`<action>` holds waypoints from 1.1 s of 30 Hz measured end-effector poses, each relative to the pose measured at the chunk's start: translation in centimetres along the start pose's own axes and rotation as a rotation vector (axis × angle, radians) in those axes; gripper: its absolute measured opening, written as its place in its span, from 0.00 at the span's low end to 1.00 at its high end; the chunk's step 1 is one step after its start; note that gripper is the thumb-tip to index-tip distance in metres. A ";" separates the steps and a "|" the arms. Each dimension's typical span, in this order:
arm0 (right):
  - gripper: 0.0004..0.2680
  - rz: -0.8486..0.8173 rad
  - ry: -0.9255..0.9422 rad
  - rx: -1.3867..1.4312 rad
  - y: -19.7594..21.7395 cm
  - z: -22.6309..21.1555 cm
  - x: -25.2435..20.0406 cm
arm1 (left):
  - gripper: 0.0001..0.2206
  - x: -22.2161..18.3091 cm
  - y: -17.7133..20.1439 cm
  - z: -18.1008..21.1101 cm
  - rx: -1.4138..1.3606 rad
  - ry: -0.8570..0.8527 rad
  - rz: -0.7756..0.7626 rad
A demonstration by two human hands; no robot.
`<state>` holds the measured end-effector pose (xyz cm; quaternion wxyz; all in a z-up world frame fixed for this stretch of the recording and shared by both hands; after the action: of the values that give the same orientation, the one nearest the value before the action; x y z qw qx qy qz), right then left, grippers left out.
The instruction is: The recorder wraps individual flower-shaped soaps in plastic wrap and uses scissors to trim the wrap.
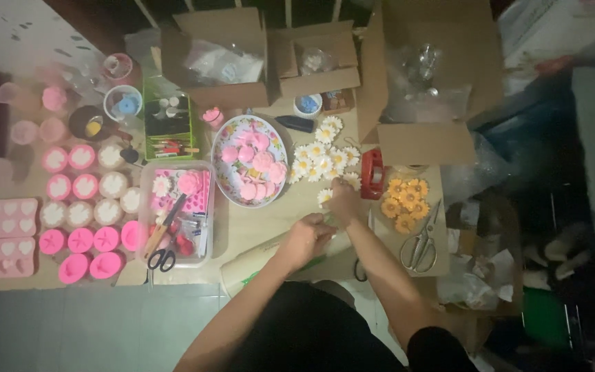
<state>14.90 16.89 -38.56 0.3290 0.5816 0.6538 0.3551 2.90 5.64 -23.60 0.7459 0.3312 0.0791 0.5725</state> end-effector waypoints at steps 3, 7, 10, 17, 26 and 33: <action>0.18 0.076 0.093 -0.026 -0.5 0.5 -0.1 | 0.09 1.0 0.7 1.0 0.032 -0.009 -0.048; 0.17 0.062 0.004 0.200 -4.1 4.8 0.7 | 0.08 2.5 1.2 0.3 0.061 -0.033 -0.109; 0.19 -0.002 -0.069 0.284 -3.4 5.0 0.7 | 0.07 3.3 1.4 -0.5 0.078 -0.052 -0.154; 0.15 -0.263 -0.228 0.722 0.3 0.1 -1.6 | 0.06 4.4 3.1 -1.5 -0.005 -0.077 -0.157; 0.17 -0.526 -0.290 1.031 -5.5 2.4 -3.9 | 0.07 5.1 1.9 -5.4 0.013 -0.031 -0.161; 0.16 -0.744 -0.230 1.499 -10.2 4.5 -4.8 | 0.07 5.9 1.2 -7.0 -0.064 0.001 -0.174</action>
<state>13.82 11.76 -49.45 0.0161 0.4253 0.8278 -0.3655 0.43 13.96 -26.69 0.8030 0.2988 0.0898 0.5078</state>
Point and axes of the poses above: each hand's wrist, its own x-axis towards the middle knuckle, its own y-axis out of the back of the hand, z = x × y, the point moved 8 cm from there along x, towards the middle knuckle, and after that the axes turned 7 degrees about z, right-handed, at the moved point
